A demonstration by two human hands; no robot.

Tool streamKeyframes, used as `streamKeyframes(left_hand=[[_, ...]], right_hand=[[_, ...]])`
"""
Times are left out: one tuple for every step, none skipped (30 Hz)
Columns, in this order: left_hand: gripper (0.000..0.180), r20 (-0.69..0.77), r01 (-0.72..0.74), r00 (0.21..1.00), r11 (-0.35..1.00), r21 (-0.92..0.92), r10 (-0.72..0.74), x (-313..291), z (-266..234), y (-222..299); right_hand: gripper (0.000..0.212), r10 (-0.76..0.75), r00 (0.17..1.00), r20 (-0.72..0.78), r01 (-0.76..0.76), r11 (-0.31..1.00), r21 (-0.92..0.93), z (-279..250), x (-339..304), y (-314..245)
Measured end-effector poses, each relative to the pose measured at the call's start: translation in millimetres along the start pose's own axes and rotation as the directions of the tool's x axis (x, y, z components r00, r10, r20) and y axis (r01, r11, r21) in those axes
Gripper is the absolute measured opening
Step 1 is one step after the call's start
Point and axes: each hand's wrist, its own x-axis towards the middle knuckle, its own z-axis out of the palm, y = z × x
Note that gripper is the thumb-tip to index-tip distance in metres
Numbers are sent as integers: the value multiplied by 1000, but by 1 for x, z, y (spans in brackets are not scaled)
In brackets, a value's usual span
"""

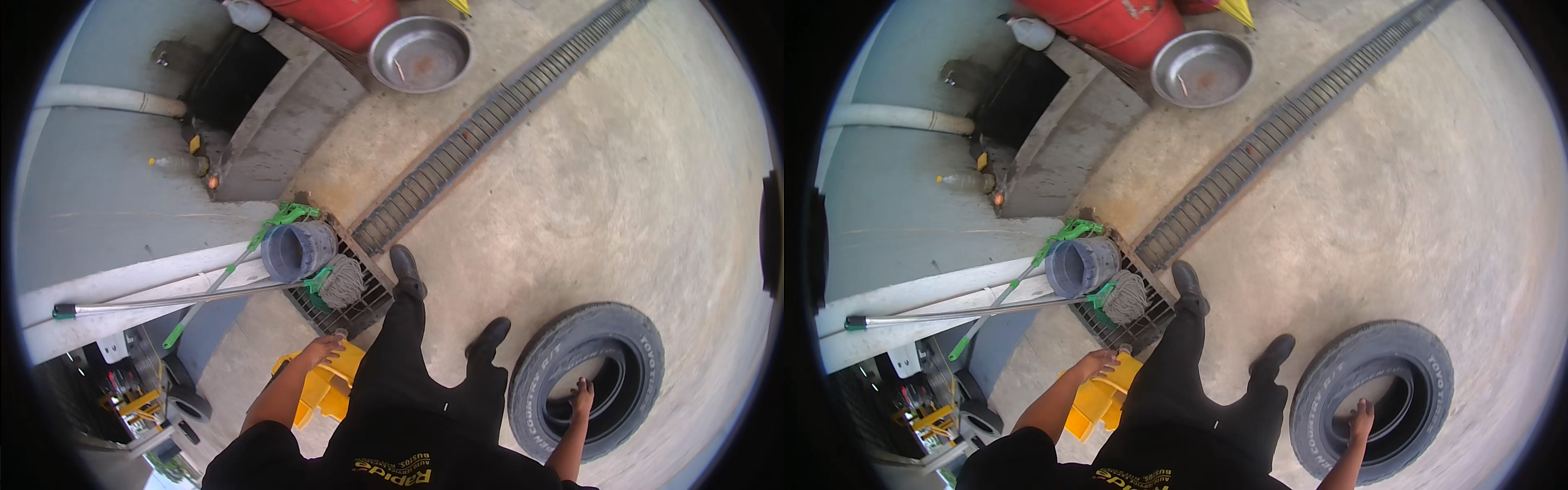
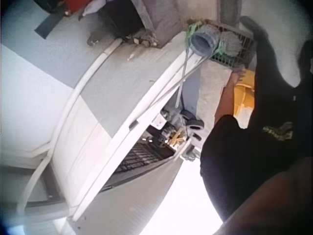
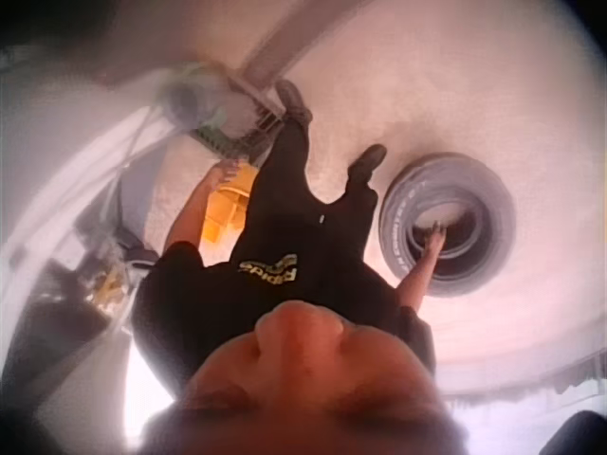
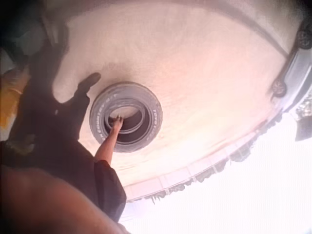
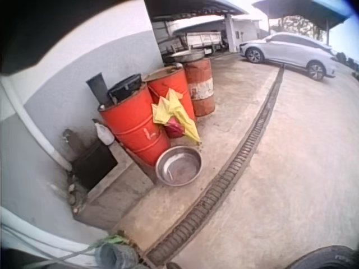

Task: The person uses a torque wrench to tighten lug nuts on the wheels of a silver pickup truck in a service bay. After completing the tightening, the person walks to a tool cart, places the torque wrench in a drawer, and briefly handles a tire on the floor.

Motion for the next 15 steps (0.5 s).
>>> streamKeyframes(left_hand=[[63,8,-20,1000,999,-43,20,-1,-26,-9],[60,10,-30,999,999,-19,31,2,-50,-17],[59,5,-104,995,993,-48,104,4,-71,-19],[57,-5,-175,985,982,-72,175,7,-86,-11],[56,-32,-260,966,962,-83,258,8,-112,2],[53,-74,-289,957,939,-185,280,1,-134,17],[52,-97,-308,951,914,-263,293,-11,-155,32],[52,-122,-327,945,883,-337,303,-24,-180,51],[52,-151,-340,940,847,-410,305,-33,-200,61],[50,-192,-345,937,848,-402,291,-37,-225,67],[50,-227,-353,933,833,-426,279,-43,-245,72],[50,-261,-364,927,819,-443,271,-48,-264,80],[49,-303,-384,916,799,-463,265,-49,-284,88],[50,-305,-348,928,796,-495,216,-45,-303,92],[50,-334,-383,912,782,-491,236,-44,-324,105]], right_hand=[[44,-67,994,82,69,997,-28,20,-2,-32],[43,-94,990,105,97,995,-21,42,-9,-65],[43,-84,990,110,89,995,-41,60,-31,-99],[44,-81,985,153,94,992,-79,77,-42,-135],[44,-84,976,201,105,990,-98,110,-54,-171],[43,-80,969,234,118,982,-150,141,-70,-203],[43,-68,962,263,126,970,-209,170,-86,-235],[42,-54,939,339,133,968,-214,199,-100,-268],[41,-33,908,418,138,965,-225,225,-115,-302],[41,-14,893,450,167,938,-302,250,-136,-337],[41,10,878,478,195,906,-377,272,-155,-371],[41,7,871,491,215,894,-393,290,-167,-399],[41,-4,860,511,245,881,-405,314,-173,-432],[41,18,860,510,245,862,-443,335,-178,-463],[41,28,859,512,252,846,-470,358,-181,-495]])
